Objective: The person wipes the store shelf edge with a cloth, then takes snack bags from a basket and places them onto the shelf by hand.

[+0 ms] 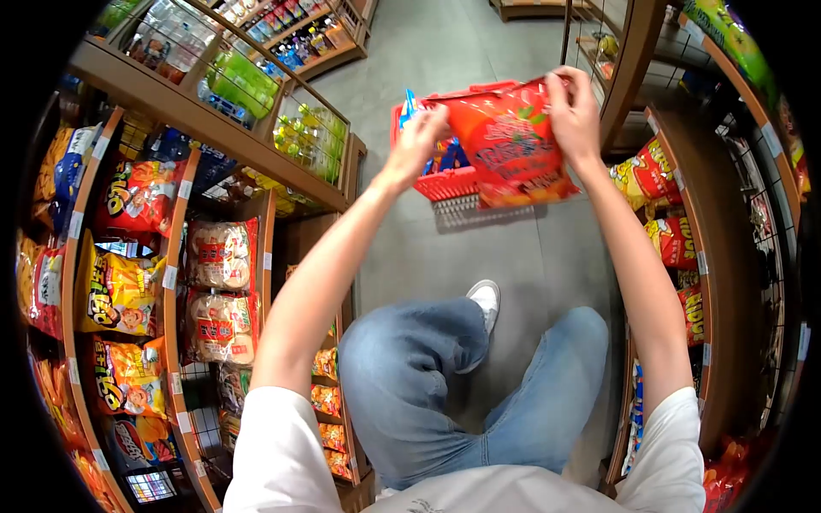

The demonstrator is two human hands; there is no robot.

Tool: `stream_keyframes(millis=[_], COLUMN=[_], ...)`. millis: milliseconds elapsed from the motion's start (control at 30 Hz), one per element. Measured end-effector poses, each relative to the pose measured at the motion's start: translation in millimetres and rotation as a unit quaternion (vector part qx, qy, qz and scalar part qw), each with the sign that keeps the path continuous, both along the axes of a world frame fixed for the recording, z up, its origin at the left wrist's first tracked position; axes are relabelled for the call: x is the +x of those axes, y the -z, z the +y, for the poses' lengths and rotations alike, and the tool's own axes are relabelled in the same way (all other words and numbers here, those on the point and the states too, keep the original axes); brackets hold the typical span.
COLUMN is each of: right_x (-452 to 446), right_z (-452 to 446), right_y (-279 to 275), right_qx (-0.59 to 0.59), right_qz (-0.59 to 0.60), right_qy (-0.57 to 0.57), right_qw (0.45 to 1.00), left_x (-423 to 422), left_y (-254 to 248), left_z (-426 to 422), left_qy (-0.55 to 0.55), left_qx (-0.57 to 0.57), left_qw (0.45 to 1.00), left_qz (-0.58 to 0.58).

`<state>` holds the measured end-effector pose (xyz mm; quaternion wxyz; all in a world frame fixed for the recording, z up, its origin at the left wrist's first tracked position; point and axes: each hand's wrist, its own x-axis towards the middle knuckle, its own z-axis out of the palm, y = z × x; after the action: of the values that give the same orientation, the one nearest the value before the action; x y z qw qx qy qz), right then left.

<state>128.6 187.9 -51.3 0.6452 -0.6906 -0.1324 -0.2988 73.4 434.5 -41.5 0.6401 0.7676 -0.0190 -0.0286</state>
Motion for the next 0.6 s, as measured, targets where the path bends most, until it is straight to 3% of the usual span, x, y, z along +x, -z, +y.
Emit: stream_keyframes(millis=[100, 233, 333, 500, 600], right_x=[-1.0, -14.1, -34.1, -64.6, -114.2], right_z=[-37.8, -78.0, -99.8, -124.2, -129.9], right_y=[-11.9, -31.7, -46.4, -47.8, -58.2], right_qx=[0.068, 0.249, 0.358, 0.394, 0.417], right_qz=[0.054, 0.137, 0.178, 0.212, 0.217], right_qy=[0.037, 0.027, -0.017, -0.011, -0.052], right_qw=[0.996, 0.958, 0.917, 0.894, 0.881], left_x=[-4.0, -14.5, -31.6, -67.3, -81.3], left_y=[-13.7, -38.3, -54.1, -68.4, -84.2], left_z=[-39.2, -92.5, -124.0, -161.0, -170.3], left_qy=[0.126, 0.171, 0.177, 0.155, 0.174], left_qx=[0.018, 0.049, -0.029, -0.093, -0.028], left_qw=[0.992, 0.984, 0.981, 0.983, 0.984], left_qz=[-0.007, -0.024, -0.067, -0.018, -0.042])
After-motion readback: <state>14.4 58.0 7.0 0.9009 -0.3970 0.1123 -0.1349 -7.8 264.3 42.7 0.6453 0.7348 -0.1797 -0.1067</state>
